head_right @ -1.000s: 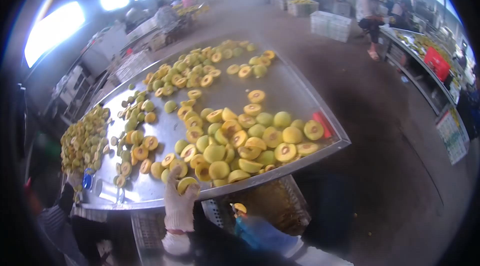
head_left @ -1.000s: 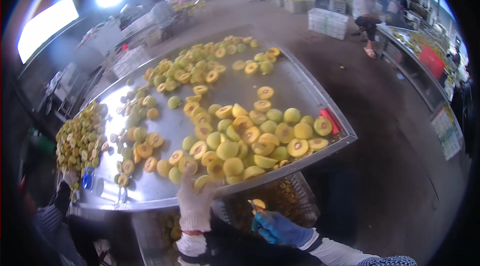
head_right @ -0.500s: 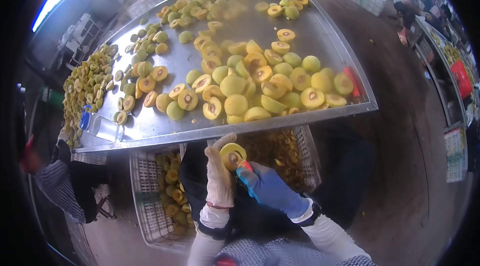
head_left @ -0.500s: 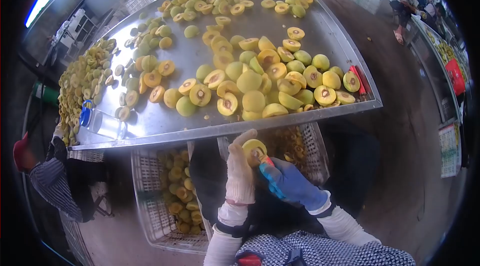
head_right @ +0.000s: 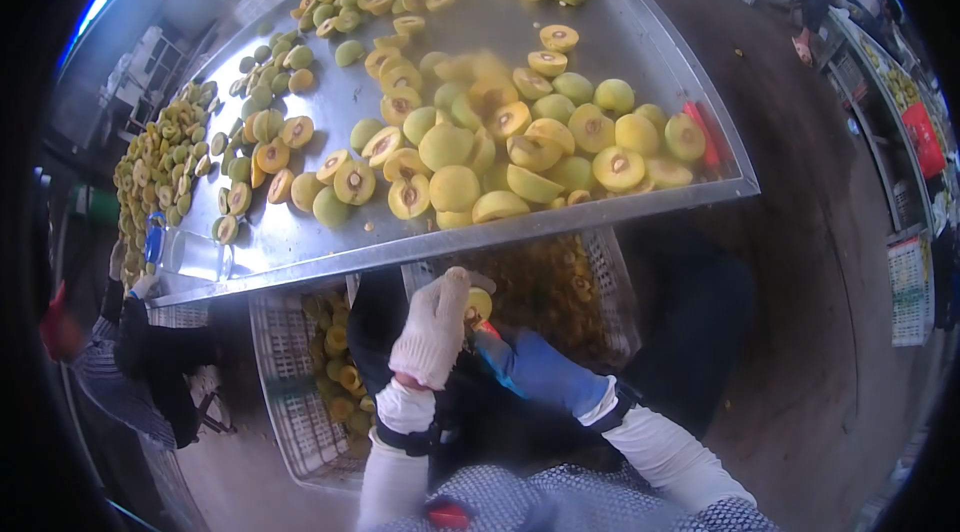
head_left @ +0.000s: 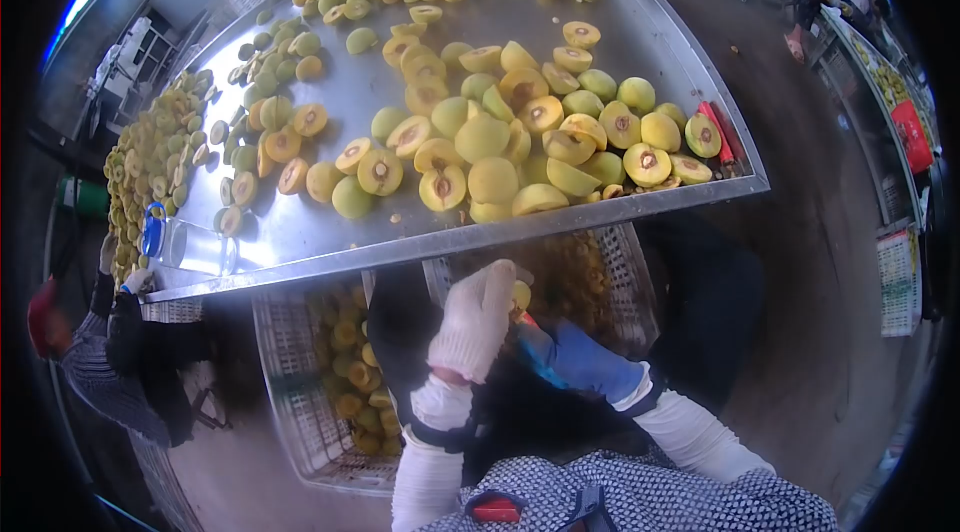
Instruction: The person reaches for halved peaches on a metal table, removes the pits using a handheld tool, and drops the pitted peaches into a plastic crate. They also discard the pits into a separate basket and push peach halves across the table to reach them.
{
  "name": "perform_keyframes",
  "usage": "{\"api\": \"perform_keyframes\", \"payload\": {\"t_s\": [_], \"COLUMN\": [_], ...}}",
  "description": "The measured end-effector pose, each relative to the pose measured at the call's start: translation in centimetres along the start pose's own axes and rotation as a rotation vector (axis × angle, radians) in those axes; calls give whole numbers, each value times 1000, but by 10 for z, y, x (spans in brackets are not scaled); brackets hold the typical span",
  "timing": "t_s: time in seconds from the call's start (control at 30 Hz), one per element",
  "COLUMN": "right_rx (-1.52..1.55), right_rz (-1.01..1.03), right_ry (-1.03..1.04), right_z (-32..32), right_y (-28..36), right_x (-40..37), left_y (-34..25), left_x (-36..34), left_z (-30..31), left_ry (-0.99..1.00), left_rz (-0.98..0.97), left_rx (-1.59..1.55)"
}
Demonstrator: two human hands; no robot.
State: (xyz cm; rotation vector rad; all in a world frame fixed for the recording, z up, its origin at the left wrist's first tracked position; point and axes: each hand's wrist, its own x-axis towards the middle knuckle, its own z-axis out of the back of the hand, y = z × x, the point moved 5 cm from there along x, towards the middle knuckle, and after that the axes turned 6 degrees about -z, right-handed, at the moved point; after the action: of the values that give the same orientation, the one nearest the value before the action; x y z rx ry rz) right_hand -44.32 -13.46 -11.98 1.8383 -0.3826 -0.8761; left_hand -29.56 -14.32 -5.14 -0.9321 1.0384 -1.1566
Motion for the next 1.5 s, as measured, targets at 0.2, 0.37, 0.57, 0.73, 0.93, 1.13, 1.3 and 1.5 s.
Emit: {"api": "perform_keyframes", "payload": {"t_s": [0.2,0.37,0.57,0.73,0.93,1.13,1.3,1.5], "right_rx": [419,251,777,818,514,475,913,163], "right_rz": [-429,-367,-368,-555,-255,-55,-453,-288], "right_ry": [291,244,701,471,476,418,217,26], "right_z": [-15,-13,-35,-28,-19,5,8,-3], "right_y": [10,12,-18,-32,6,14,-15,-12], "right_x": [-16,-20,-19,-31,-29,-32,-2,-2], "left_y": [2,5,-8,7,6,2,-4,-46], "left_x": [-3,-7,4,3,-7,-43,-71,67], "left_z": [-5,-12,-11,-26,-33,34,171,178], "left_ry": [-40,-87,376,42,-35,-649,-745,-392], "left_rz": [-161,-81,230,-36,40,47,-87,-34], "left_rx": [-205,-281,-151,-685,-1072,-747,604,1020]}}
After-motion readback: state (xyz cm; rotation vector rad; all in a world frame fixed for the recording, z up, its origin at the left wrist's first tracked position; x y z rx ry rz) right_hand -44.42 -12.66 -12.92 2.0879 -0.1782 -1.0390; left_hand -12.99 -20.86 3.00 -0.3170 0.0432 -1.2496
